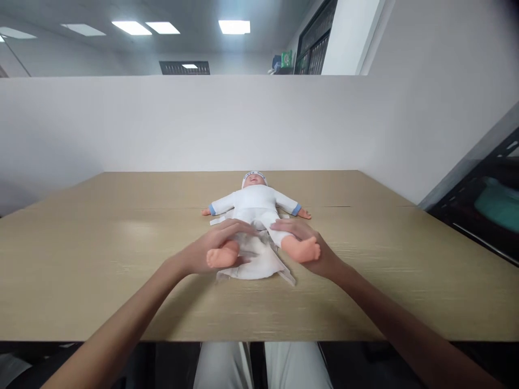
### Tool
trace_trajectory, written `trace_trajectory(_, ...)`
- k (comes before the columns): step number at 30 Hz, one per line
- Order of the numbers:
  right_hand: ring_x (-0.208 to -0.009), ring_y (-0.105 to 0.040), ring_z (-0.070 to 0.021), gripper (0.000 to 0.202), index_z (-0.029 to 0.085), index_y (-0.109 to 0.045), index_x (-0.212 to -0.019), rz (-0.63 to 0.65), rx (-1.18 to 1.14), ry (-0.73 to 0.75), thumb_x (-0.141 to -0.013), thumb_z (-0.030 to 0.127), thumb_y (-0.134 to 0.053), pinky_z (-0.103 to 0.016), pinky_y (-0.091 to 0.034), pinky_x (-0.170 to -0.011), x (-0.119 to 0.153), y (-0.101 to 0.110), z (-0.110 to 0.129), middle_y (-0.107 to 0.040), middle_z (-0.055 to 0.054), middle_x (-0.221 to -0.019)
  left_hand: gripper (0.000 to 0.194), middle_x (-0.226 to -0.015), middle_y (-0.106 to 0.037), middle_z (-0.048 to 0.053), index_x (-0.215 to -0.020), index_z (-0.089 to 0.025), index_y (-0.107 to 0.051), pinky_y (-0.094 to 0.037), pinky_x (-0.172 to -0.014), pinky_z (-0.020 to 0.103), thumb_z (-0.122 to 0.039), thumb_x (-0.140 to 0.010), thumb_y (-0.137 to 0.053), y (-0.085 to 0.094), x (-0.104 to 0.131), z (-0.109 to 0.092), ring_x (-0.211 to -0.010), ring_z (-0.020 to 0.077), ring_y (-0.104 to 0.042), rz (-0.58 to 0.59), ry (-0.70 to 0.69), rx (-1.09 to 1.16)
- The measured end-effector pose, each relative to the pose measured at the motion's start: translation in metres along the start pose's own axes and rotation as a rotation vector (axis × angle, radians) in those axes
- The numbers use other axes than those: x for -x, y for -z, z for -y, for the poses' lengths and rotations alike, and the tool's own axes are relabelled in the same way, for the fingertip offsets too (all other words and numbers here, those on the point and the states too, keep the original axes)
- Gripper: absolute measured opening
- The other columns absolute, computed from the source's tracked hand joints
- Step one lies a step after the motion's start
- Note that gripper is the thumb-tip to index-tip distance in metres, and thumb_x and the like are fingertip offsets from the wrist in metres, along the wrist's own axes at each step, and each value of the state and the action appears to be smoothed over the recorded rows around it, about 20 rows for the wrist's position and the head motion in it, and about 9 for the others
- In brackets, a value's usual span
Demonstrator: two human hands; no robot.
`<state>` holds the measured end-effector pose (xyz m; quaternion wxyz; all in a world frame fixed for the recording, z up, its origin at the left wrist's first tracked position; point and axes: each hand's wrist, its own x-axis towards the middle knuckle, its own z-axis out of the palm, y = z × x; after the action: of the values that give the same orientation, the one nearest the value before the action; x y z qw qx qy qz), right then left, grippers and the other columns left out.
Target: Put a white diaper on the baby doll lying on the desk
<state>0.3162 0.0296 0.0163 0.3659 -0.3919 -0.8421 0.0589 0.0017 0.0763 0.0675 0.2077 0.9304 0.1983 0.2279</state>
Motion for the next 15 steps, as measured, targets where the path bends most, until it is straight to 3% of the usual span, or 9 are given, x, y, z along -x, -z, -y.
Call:
trace_trajectory(4,-0.147,-0.061,-0.0247,0.047,0.026,-0.077,-0.128,0.155,0.079,0.160,-0.099,0.006,-0.046,-0.050,-0.051,-0.122,0.022,-0.005,-0.030,-0.073,-0.008,-0.147,0.032,-0.140,-0.073,0.011,-0.130,-0.025,-0.071,-0.049,-0.121,0.050,-0.035,-0.100,-0.071,0.002,0.037,0.026,-0.137,0.0317,-0.062,0.010,-0.044,-0.174)
trace_trajectory(7,-0.151,-0.057,-0.0223,0.050,0.025,-0.077,-0.124,0.172,0.144,0.210,-0.098,-0.001,-0.043,-0.050,-0.051,-0.123,0.035,-0.020,-0.049,-0.073,-0.008,-0.148,0.047,-0.151,-0.069,0.009,-0.142,-0.028,-0.067,-0.049,-0.120,0.053,-0.029,-0.095,-0.073,-0.006,0.057,0.043,-0.141,0.0338,-0.058,0.049,-0.029,-0.232)
trace_trajectory(10,-0.154,-0.054,-0.0215,0.049,0.024,-0.076,-0.127,0.177,0.155,0.220,-0.099,-0.001,-0.043,-0.048,-0.049,-0.125,0.041,-0.028,-0.056,-0.070,-0.009,-0.152,0.070,-0.160,-0.063,0.007,-0.152,-0.031,-0.061,-0.049,-0.120,0.057,-0.012,-0.085,-0.071,-0.016,0.066,0.051,-0.144,0.0355,-0.054,0.105,-0.026,-0.261)
trace_trajectory(13,-0.153,-0.055,-0.0219,0.047,0.024,-0.076,-0.131,0.222,0.127,0.199,-0.102,0.003,-0.044,-0.049,-0.047,-0.127,0.040,-0.023,-0.053,-0.070,-0.009,-0.151,0.083,-0.164,-0.059,0.005,-0.156,-0.031,-0.058,-0.049,-0.120,0.056,-0.002,-0.079,-0.066,-0.020,0.068,0.051,-0.146,0.0350,-0.053,0.144,-0.026,-0.259)
trace_trajectory(15,-0.152,-0.056,-0.0214,0.048,0.026,-0.076,-0.134,0.266,0.092,0.159,-0.105,0.006,-0.043,-0.048,-0.047,-0.127,0.037,-0.014,-0.048,-0.070,-0.008,-0.152,0.078,-0.165,-0.059,0.005,-0.156,-0.031,-0.058,-0.049,-0.119,0.053,-0.002,-0.084,-0.063,-0.018,0.066,0.048,-0.148,0.0339,-0.051,0.163,-0.016,-0.230)
